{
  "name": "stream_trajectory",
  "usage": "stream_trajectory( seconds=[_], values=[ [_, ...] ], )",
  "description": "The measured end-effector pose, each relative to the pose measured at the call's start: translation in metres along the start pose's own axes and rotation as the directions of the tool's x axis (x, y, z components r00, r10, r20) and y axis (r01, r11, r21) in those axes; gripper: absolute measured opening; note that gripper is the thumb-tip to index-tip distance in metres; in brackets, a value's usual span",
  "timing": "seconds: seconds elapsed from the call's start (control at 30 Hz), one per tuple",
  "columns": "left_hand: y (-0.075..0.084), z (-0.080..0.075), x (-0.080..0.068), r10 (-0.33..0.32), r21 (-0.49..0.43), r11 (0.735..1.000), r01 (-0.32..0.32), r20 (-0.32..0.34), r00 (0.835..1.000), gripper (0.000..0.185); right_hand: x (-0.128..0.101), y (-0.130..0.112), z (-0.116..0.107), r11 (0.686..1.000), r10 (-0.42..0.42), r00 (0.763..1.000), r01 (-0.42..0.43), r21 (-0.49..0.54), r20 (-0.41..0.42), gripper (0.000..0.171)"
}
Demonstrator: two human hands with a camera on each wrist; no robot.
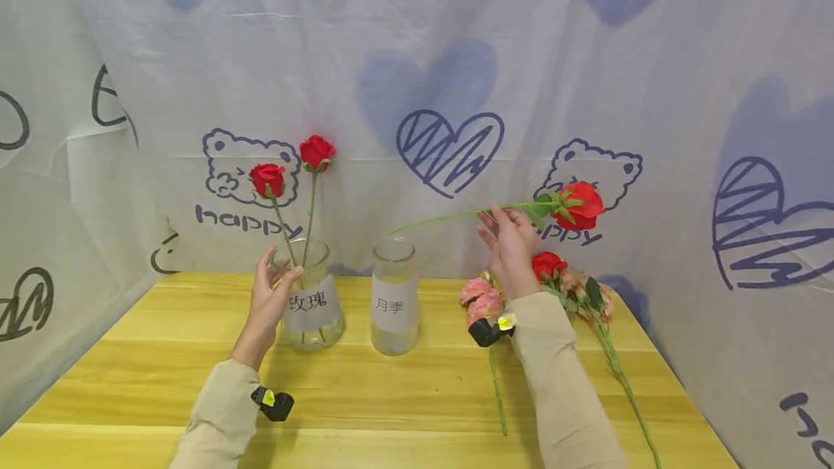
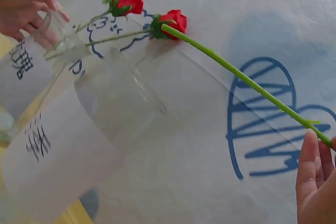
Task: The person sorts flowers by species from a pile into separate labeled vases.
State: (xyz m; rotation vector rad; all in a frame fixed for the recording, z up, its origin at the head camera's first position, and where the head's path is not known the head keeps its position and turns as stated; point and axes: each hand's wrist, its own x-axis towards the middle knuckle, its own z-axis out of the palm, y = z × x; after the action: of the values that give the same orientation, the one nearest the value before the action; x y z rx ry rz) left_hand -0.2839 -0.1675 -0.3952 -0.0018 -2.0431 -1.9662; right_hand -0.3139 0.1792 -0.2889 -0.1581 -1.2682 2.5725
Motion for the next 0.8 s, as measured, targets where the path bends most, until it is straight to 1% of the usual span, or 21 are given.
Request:
stream_trajectory(
  seconds=[0.13, 0.23, 0.43, 0.63, 0.8],
  values=[
    [0.0, 0.001, 0.0, -0.001, 0.001, 1.0, 0.001, -0.007, 1.0, 0.079, 0.001, 0.007, 0.018, 1.0, 0.008, 1.0, -0.008, -0.009, 0.01, 0.003],
    [0.0, 0.001, -0.001, 0.001, 0.0, 1.0, -0.001, -0.011, 1.0, 0.078, 0.001, 0.014, 0.031, 1.0, -0.001, 1.0, 0.001, -0.006, 0.018, 0.001],
    [0.0, 0.001, 0.0, 0.008, 0.001, 1.0, -0.008, -0.012, 1.0, 0.079, -0.005, 0.03, 0.053, 1.0, -0.028, 0.999, 0.028, 0.006, 0.045, 0.005],
    [0.001, 0.002, 0.001, 0.012, 0.011, 1.0, -0.012, -0.016, 1.0, 0.078, -0.008, 0.042, 0.07, 1.0, -0.01, 0.999, 0.01, -0.009, 0.05, 0.004],
    [0.0, 0.002, 0.0, 0.011, 0.016, 1.0, -0.011, -0.011, 1.0, 0.078, -0.008, 0.049, 0.08, 1.0, -0.016, 0.999, 0.017, -0.011, 0.051, 0.003]
  ],
)
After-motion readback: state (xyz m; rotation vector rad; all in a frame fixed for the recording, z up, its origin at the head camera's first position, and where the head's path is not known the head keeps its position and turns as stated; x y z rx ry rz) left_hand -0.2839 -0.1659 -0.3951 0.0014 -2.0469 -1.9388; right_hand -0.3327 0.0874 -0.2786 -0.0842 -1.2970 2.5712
